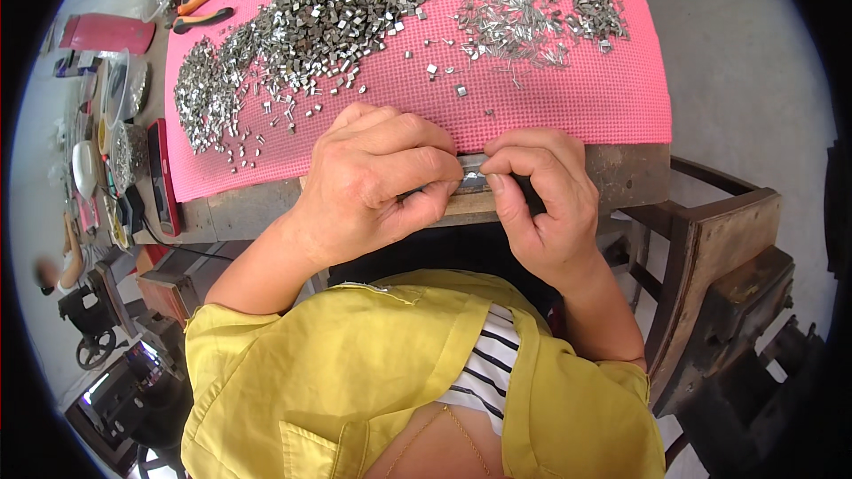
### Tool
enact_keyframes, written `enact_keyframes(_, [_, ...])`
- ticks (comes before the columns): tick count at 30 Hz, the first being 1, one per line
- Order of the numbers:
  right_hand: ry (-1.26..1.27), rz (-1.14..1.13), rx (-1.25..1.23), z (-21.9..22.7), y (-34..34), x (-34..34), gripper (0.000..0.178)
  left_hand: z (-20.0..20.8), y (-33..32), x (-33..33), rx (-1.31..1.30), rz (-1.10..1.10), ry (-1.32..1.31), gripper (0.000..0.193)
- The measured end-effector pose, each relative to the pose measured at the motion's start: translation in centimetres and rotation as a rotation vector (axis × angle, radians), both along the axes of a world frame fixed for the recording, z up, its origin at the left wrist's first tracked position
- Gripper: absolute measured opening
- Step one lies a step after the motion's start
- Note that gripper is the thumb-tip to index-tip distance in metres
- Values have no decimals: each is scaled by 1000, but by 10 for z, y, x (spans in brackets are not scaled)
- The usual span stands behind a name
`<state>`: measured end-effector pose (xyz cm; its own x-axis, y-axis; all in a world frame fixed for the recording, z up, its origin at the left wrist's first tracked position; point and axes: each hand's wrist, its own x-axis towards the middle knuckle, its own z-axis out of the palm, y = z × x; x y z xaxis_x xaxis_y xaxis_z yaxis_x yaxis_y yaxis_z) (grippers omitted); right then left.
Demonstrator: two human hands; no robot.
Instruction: The person aligns metal pieces into a metal jig by hand, inserts the jig into a press machine to stamp them, and removes the finished piece.
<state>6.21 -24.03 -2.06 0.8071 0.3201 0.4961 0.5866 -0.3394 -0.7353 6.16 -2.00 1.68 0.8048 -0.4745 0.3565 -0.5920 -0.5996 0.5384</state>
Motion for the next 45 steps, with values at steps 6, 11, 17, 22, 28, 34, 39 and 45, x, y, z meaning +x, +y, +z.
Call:
enact_keyframes(6, [-160,-35,-101,-4,4,-2,21,1,-3,-1,25,17,-27,20])
enact_keyframes(11, [-209,-13,-124,-2,1,-1,28,3,-4,0,41,28,-17,20])
enact_keyframes(17, [-195,-47,-155,3,3,-5,29,11,-5,-1,159,-1,-86,21])
enact_keyframes(22, [-216,-79,-187,1,5,-8,28,18,-14,-5,306,-30,-180,21])
enact_keyframes(28, [-239,-128,-245,6,3,-14,23,13,-14,-17,419,-30,-402,29])
enact_keyframes(34, [-241,-149,-188,1,6,-11,22,9,-1,-22,386,59,-374,40])
enact_keyframes(39, [-111,-124,-43,-2,1,-10,18,-7,-2,-29,259,153,-230,49])
enact_keyframes(45, [26,-160,27,12,-11,-27,15,-3,-6,-25,86,139,-109,60])
